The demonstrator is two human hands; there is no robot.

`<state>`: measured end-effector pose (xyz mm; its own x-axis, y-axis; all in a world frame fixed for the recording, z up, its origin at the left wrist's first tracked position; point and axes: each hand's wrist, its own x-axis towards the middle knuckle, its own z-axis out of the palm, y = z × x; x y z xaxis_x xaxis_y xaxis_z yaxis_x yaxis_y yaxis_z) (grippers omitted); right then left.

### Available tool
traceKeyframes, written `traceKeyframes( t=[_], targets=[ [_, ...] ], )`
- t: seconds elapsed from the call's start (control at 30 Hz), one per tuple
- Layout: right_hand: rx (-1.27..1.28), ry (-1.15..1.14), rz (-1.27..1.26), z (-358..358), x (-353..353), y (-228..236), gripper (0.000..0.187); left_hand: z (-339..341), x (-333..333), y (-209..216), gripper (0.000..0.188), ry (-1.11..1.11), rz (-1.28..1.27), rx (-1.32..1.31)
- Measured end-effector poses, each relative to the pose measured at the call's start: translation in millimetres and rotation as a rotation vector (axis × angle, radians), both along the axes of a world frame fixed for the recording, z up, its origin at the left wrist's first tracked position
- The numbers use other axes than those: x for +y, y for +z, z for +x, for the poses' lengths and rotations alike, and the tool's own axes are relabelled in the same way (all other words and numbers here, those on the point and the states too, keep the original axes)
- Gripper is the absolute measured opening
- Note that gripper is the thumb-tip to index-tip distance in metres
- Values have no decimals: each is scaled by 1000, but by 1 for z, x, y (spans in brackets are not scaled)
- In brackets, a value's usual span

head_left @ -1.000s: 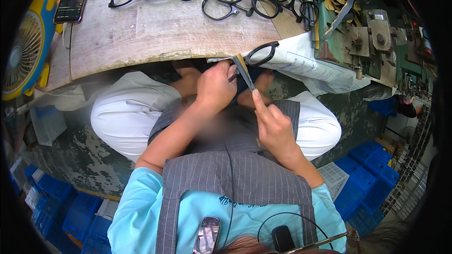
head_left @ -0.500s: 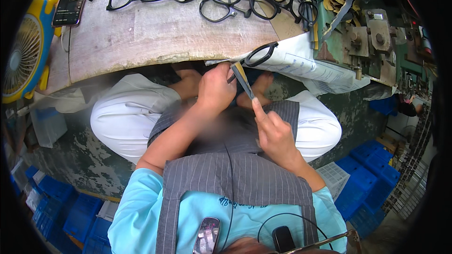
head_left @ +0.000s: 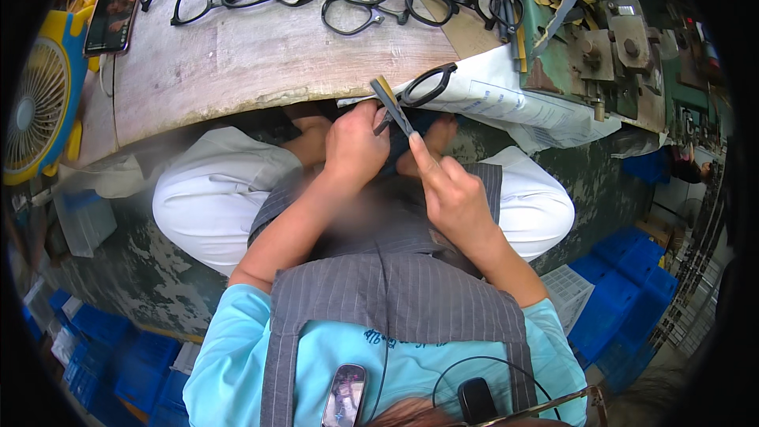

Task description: The person writes on a notepad, then picks up a pair of eyeglasses and uses a metal file to smooth the frame. The person repeats this filing process on several pairs of eyeglasses, placing each finished pair back on the table.

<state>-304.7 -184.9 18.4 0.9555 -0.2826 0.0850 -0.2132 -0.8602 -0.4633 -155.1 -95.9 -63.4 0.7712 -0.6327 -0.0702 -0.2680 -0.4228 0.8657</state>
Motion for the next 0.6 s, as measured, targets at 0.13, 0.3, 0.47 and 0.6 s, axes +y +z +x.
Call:
traceKeyframes(
  t=[0.13, 0.3, 0.47, 0.6],
  targets=[
    [25, -20, -30, -5, 0, 1, 62, 1, 0, 1, 14, 6, -6, -6],
    [39, 1, -11, -6, 1, 5, 63, 3, 1, 3, 14, -17, 23, 17],
    [-7, 6, -47, 7, -4, 1, 64, 5, 2, 6, 12, -27, 60, 60],
    [60, 10, 10, -5, 3, 10, 64, 4, 1, 4, 13, -8, -7, -1]
  ],
)
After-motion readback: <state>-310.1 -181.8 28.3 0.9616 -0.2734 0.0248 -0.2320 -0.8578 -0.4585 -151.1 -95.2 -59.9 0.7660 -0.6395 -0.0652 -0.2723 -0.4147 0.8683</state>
